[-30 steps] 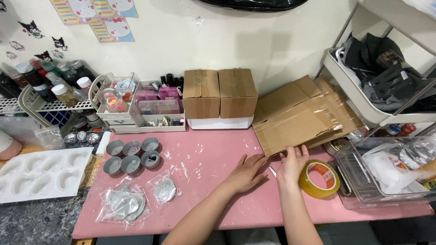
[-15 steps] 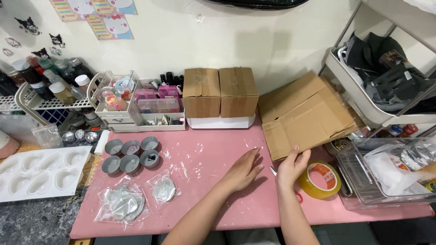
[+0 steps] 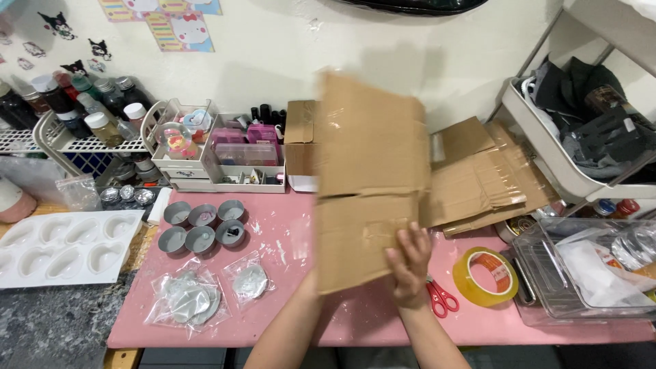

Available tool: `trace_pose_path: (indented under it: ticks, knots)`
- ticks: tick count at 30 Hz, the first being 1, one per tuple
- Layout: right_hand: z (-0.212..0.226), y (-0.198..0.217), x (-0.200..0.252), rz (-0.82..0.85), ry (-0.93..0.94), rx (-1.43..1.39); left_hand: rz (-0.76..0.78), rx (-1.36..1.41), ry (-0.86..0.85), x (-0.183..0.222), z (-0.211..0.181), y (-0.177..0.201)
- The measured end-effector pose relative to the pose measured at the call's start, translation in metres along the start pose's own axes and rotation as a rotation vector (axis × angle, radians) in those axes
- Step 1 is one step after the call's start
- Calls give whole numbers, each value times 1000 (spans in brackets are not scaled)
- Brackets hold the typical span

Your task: Packing small grey containers and other supplies into cardboard boxes on a pink workspace mat.

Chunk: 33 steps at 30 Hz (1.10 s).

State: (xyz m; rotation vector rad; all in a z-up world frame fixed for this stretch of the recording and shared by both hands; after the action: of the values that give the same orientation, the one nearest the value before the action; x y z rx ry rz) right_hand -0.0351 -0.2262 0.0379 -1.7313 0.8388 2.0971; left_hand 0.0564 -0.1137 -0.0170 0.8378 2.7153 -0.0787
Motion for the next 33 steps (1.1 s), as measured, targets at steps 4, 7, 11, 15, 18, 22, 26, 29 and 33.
trace_pose_path:
  ticks: [4,7,11,15,18,22,26,29,33]
  knots:
    - [-3,-25,15,278,-27,139,-37,132,-24,9,-1,21]
    - [-1,-39,5,401,-96,180,-69,236,-41,18,1,36]
    - [8,-37,-9,269,-118,44,-101,377,-61,31,10,53]
    - [-22,-32,17,111,-454,1,-123,529,-82,37,18,61]
    - [-43,-37,21,86,-666,-168,-140,637,-105,39,24,68]
    - [-53,-51,23,66,-970,-757,-159,781,-131,41,35,75]
    - [-76,-49,43,-112,-1107,-960,-172,925,-155,39,52,82]
    - [-92,-43,59,-196,-1120,-953,-190,1036,-170,48,102,95]
    - [-114,-36,82,-347,-1190,-996,-292,982,-152,32,88,97]
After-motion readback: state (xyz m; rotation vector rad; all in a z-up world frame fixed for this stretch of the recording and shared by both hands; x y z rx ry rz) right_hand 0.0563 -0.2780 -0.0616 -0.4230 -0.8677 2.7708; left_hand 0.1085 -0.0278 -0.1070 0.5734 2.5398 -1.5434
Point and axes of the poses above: each hand's wrist, its own x-axis away from the middle knuckle, its own y-axis out of the back of the hand, z = x × y, the point moved 6 cm from there along -x, towards the middle knuckle, and after that the axes turned 6 degrees about z, right-handed, at the moved point
